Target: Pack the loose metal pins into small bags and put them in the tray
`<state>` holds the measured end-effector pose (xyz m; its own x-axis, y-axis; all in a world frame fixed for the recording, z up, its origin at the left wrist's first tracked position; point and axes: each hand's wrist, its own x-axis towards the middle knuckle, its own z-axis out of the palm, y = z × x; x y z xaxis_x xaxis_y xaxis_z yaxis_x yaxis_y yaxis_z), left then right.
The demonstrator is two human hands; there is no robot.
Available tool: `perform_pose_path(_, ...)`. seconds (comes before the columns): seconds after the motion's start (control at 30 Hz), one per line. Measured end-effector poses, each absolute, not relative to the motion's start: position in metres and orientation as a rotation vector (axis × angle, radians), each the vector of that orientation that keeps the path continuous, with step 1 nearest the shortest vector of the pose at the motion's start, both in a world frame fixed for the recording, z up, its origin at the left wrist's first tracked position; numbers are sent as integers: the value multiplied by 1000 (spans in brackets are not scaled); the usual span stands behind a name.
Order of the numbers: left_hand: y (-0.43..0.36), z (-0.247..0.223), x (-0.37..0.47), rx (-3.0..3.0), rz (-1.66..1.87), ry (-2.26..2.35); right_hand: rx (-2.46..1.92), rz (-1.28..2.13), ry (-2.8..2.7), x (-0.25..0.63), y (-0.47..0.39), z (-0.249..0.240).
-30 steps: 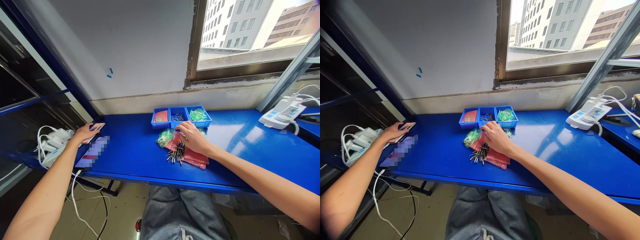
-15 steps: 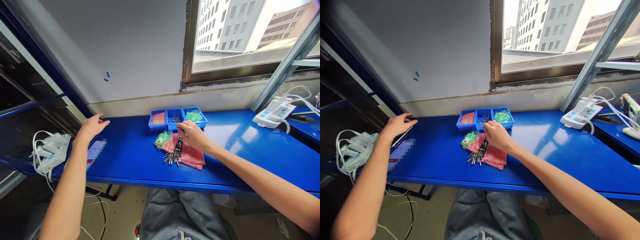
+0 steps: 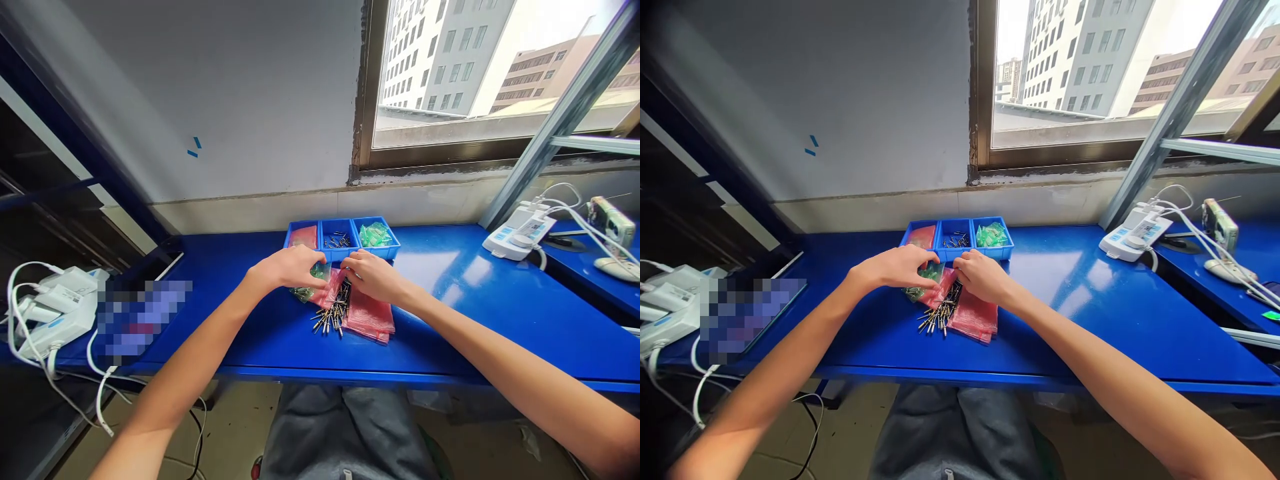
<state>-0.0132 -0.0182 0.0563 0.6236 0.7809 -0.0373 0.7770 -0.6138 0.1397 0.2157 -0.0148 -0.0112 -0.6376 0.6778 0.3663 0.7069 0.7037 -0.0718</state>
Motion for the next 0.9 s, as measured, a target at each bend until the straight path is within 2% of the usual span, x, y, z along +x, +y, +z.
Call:
perform_pose_path(0.4,-7,55,-40,2308,162,1107,-1059,-106,-2401,206,-23,-7)
perform_pose_path(0.5,-4,57,-45,2123,275,958,-974,71,-2303,206,-23,-4)
perform_pose_path(0.73,2,31,-19,1896,999,872,-940,692,-1981,196,-32,-3)
perform_pose_path(0.9,-3,2,4,2116,1317,1048,-946,954,-1783,202,-21,-10)
